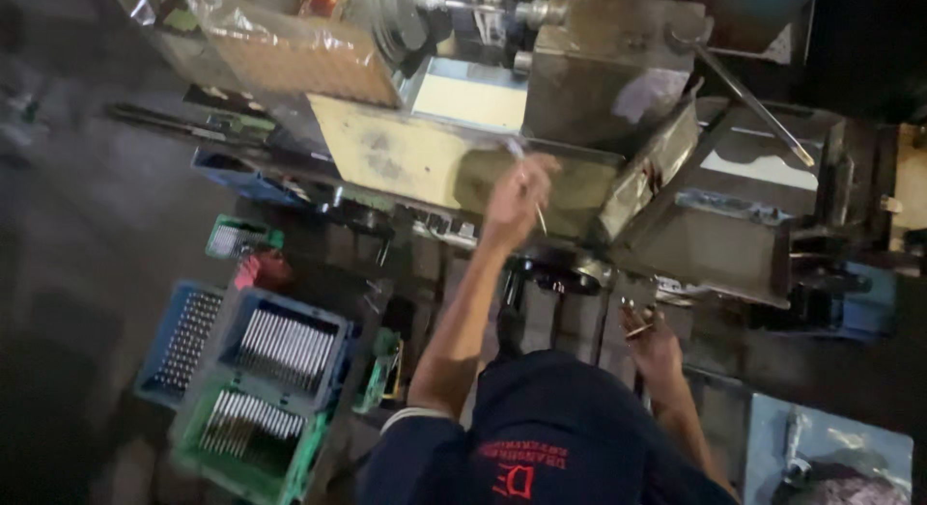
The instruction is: The person repeatedly picks up small metal rods from a green bin, places them into a grinding machine, and then removes them to place them into a blue bin. This cycle is performed continuously throughout the clip.
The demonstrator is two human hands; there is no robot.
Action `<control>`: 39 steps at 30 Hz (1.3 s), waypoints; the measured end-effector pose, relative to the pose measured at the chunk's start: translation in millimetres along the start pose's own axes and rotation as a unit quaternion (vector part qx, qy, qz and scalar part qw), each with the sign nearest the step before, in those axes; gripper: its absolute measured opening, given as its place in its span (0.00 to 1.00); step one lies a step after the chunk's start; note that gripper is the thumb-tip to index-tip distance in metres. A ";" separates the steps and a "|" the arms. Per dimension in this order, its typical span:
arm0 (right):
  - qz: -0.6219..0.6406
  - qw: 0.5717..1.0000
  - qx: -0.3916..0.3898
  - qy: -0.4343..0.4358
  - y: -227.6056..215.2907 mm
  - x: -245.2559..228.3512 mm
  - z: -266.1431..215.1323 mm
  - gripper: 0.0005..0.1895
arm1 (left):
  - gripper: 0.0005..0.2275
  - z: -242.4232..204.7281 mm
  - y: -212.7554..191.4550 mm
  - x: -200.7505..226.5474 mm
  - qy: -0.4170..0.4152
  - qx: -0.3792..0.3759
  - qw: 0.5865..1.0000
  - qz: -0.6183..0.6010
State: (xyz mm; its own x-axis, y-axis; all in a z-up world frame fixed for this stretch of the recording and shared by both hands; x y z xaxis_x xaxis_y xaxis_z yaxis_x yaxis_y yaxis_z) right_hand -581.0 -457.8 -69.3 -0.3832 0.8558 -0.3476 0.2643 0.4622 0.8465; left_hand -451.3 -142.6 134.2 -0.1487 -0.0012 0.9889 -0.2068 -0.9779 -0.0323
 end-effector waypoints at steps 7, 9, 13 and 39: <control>-0.304 0.950 -0.038 0.068 -2.1 -20.9 -24.2 0.18 | 0.12 -156.7 171.6 -53.1 -0.054 -0.140 0.914 0.378; -0.355 0.929 -0.083 0.064 -2.2 -19.7 -34.4 0.19 | 0.18 -189.1 194.4 -79.5 -0.091 -0.171 0.898 0.396; -0.488 0.859 -0.149 0.049 2.8 -15.7 -52.0 0.18 | 0.26 -220.8 220.2 -114.9 -0.048 -0.103 0.901 0.418; -0.743 0.651 -0.151 -0.035 16.8 4.3 -107.2 0.20 | 0.12 -251.6 238.5 -136.5 -0.159 0.136 0.978 -0.025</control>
State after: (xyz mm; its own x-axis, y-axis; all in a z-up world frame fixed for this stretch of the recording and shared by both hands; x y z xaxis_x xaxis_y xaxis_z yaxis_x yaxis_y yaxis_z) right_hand -673.0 -471.3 -13.3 0.0262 -0.4705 -0.8820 -0.5429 0.7342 -0.4077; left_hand -723.7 -323.0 -45.0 0.1714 0.0243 0.9849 0.0643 -0.9978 0.0134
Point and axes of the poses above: each hand's wrist, its own z-axis towards the middle knuckle, its own y-axis out of the palm, x = y × z, the point moved 2 cm from there along z, towards the middle knuckle, and after that the axes turned 15 degrees about -x, right-handed, at the moved point
